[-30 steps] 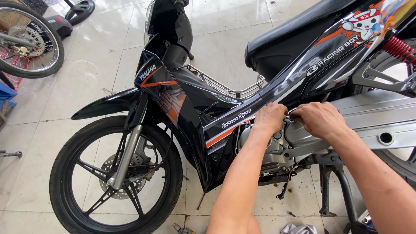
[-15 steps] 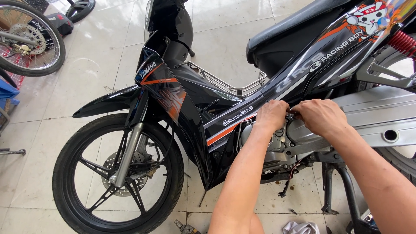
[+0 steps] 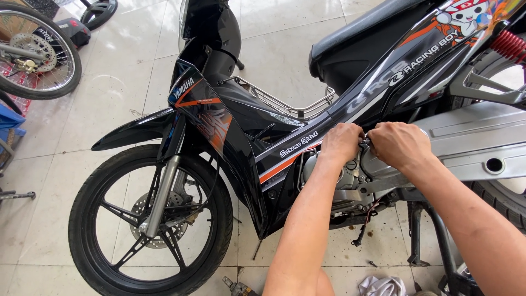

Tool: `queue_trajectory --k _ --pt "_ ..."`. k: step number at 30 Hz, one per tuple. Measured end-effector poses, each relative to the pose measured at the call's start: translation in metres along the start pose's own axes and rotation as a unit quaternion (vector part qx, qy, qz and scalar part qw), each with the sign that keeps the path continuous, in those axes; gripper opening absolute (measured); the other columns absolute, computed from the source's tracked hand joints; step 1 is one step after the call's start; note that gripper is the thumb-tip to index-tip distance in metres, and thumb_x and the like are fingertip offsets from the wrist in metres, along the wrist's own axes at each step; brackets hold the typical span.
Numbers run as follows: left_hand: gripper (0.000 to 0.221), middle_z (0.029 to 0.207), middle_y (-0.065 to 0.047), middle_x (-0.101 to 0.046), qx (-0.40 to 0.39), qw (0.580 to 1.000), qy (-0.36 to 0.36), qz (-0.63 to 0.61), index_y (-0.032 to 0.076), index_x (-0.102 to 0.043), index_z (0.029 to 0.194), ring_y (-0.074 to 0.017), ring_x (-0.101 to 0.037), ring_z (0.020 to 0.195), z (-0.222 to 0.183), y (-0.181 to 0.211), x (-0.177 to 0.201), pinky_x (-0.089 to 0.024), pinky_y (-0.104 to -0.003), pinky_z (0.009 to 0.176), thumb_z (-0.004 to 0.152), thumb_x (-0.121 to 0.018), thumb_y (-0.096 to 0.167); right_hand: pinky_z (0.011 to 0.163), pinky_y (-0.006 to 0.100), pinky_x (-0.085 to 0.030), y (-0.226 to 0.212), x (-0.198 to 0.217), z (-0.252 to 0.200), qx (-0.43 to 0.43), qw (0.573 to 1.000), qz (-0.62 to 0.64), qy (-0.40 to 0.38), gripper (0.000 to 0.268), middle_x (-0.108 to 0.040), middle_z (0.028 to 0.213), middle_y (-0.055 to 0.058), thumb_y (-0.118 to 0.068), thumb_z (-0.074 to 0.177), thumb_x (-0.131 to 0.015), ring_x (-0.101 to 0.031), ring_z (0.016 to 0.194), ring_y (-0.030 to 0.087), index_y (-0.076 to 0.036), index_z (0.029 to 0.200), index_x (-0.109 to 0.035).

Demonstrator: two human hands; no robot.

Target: The person uses a socket wrench and a screwdriver to remove a plastic engine cover from a motorcycle.

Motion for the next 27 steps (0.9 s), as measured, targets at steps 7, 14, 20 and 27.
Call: queue_trajectory --k 7,14,20,27 --pt "0.036 0.113 -0.015 -0.074 0.010 1.000 0.004 0.007 0.022 -0.076 0.118 -0.0373 -0.073 0.100 0.001 -0.002 0.000 -0.059 -0.049 0.083 0.095 -0.058 0.002 0.060 0.036 -0.065 -0.008 0.004 -0.002 0.029 0.999 -0.035 0.004 0.028 -0.074 0.079 0.003 -0.012 0.103 -0.048 -0.075 0.073 0.021 -0.010 0.085 -0.070" --pt "0.037 0.114 -0.015 -0.074 0.024 1.000 -0.004 0.004 0.022 -0.076 0.119 -0.0367 -0.072 0.101 -0.004 -0.001 0.007 -0.059 -0.049 0.084 0.096 -0.054 0.003 0.062 0.033 -0.067 -0.014 0.006 -0.005 0.067 0.992 -0.099 0.042 0.022 -0.073 0.078 0.002 0.002 0.100 -0.053 -0.076 0.075 0.020 -0.009 0.089 -0.069" --pt "0.030 0.114 -0.015 -0.074 0.035 0.999 -0.012 -0.007 0.022 -0.075 0.120 -0.0355 -0.073 0.100 -0.006 -0.004 0.006 -0.059 -0.049 0.083 0.097 -0.061 0.010 0.067 0.036 -0.064 -0.007 -0.002 -0.004 0.055 0.998 -0.006 -0.024 0.012 -0.069 0.101 0.001 -0.022 0.095 -0.063 -0.074 0.089 0.022 -0.017 0.104 -0.067" --pt "0.026 0.111 -0.016 -0.075 0.020 1.000 -0.006 -0.010 0.021 -0.076 0.117 -0.0380 -0.073 0.098 -0.002 -0.003 0.005 -0.059 -0.050 0.081 0.100 -0.058 0.014 0.067 0.034 -0.069 -0.012 0.003 -0.006 0.066 0.996 -0.055 -0.002 0.023 -0.067 0.093 0.001 -0.022 0.106 -0.050 -0.074 0.083 0.019 -0.010 0.100 -0.068"
Point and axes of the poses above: each hand's wrist, its own z-axis towards the middle knuckle, its own x-axis out of the back of the hand, y = z × x, the point moved 10 cm from there along z, towards the middle knuckle
